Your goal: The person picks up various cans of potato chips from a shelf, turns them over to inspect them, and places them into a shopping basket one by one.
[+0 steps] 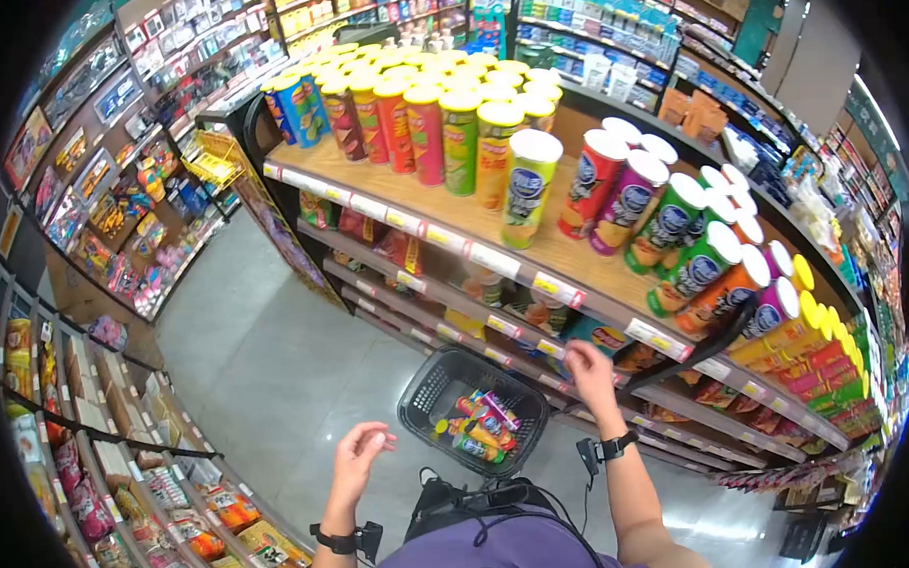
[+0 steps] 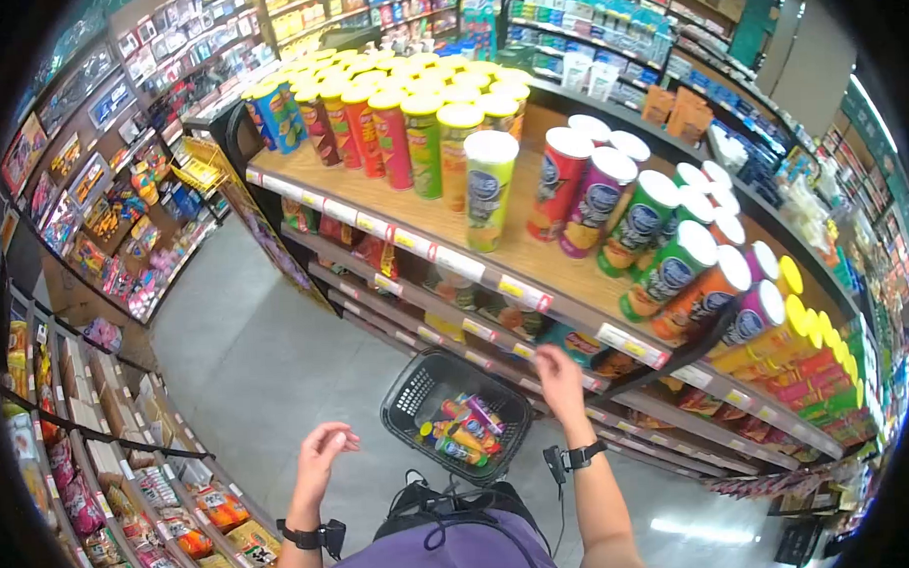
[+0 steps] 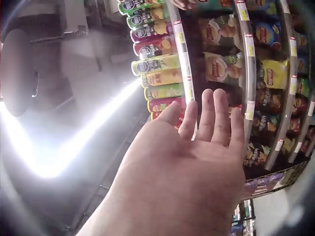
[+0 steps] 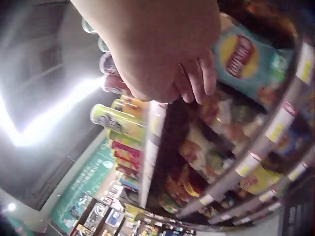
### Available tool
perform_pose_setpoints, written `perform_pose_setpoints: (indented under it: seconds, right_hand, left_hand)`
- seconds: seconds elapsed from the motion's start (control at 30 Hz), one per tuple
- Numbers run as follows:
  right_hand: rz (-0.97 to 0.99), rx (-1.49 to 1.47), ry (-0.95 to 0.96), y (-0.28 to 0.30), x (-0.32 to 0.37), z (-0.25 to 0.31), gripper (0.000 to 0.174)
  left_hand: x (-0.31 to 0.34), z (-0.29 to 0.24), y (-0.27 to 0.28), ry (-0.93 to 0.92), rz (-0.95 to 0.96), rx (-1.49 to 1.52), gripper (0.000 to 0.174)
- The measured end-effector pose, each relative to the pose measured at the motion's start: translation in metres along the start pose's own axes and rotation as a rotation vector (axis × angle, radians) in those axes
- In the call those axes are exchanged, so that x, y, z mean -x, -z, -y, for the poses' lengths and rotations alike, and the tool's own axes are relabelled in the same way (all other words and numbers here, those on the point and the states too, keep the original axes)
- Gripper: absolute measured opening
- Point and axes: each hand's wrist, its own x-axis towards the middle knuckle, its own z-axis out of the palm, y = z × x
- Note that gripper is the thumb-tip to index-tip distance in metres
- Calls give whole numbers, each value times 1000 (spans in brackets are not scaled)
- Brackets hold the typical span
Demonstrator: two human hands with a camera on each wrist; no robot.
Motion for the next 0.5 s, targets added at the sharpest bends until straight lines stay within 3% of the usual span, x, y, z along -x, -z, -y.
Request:
perform_pose_setpoints:
  seconds: [0.1, 0.13, 0.17, 0.23, 0.3, 0.33, 0.43, 0.47, 0.5]
  right_hand:
    - [-378, 125, 180, 64, -8, 89, 24]
    - [-521, 115, 366, 80, -12, 110, 29]
    - [-628, 302, 565, 101, -19, 119, 36]
    - [-751, 226, 585, 124, -29, 145, 43]
    - [-755, 209, 445, 139, -34, 168, 50]
    - [-792, 275, 471, 145, -41, 173, 55]
    - [-919, 462, 440, 150, -66, 138, 59]
    - [-824, 350, 305, 151, -56, 155, 58]
    - [-795, 394, 295, 150, -51, 160, 53]
  left_hand:
    - [-8, -13, -9, -49, 52, 1, 22]
    - [-8, -17, -16, -59, 58, 0, 22]
    - [-8, -20, -21, -73, 64, 3, 22]
    - [-9, -27, -29, -66, 117, 20, 22]
    - [-8, -27, -33, -74, 126, 18, 22]
    - [-8, -26, -36, -68, 134, 15, 22]
    - [-3, -25, -42, -108, 123, -13, 22]
    - [-3, -17, -41, -93, 92, -14, 22]
    - [0, -15, -46, -83, 115, 0, 22]
